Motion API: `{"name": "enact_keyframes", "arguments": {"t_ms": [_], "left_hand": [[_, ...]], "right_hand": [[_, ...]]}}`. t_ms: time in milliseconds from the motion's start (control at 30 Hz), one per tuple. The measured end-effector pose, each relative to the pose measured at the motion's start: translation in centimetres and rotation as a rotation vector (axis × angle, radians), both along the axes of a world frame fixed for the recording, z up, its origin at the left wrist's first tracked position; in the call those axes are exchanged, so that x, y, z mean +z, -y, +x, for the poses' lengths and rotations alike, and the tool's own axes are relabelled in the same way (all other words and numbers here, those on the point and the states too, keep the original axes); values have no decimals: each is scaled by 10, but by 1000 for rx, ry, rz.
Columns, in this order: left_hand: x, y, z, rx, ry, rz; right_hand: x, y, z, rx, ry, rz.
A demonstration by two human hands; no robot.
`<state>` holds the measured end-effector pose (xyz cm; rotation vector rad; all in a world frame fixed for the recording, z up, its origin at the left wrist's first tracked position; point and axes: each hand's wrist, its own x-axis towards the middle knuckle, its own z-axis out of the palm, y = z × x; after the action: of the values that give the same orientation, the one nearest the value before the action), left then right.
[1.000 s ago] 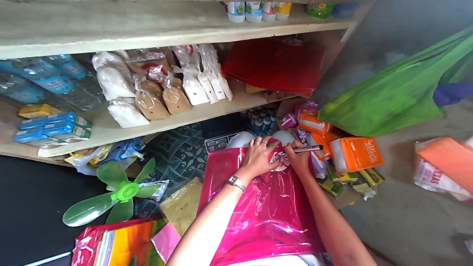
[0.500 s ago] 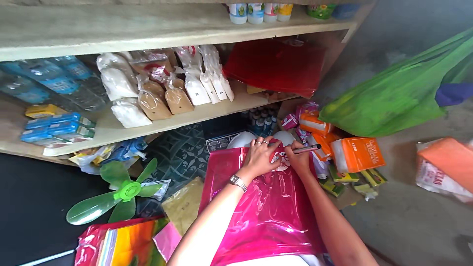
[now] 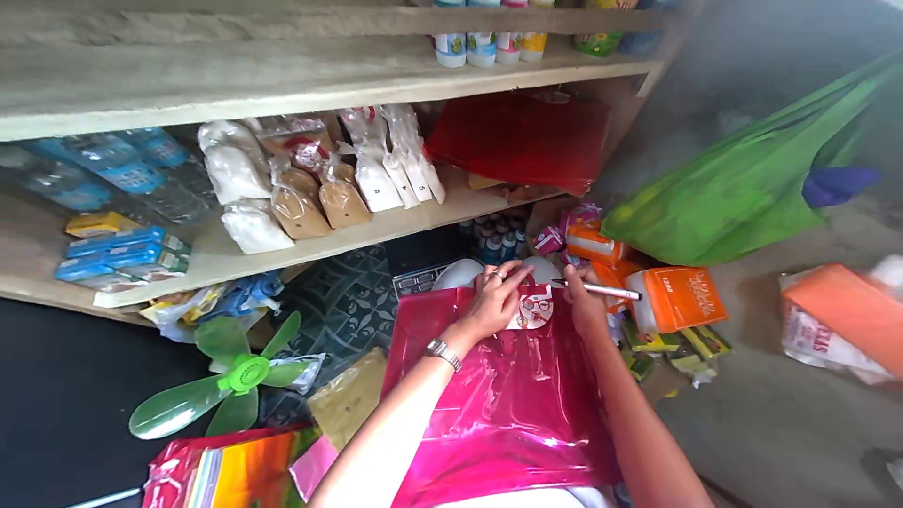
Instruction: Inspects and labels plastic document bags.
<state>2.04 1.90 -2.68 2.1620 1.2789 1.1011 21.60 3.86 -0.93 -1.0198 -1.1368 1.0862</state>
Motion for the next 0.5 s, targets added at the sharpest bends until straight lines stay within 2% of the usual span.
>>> {"name": "enact_keyframes", "arguments": {"t_ms": [167, 267, 367, 500], "left_hand": [[44, 39, -3, -41, 392, -257], [61, 60, 5, 28, 517, -224], [68, 72, 9, 45, 503, -106], [78, 84, 13, 41, 294, 63]], "right_hand": [[45, 42, 13, 156, 3, 30], [68, 58, 2, 157, -61, 57], [76, 63, -4, 173, -37, 109], [77, 65, -12, 226, 44, 130]]}}
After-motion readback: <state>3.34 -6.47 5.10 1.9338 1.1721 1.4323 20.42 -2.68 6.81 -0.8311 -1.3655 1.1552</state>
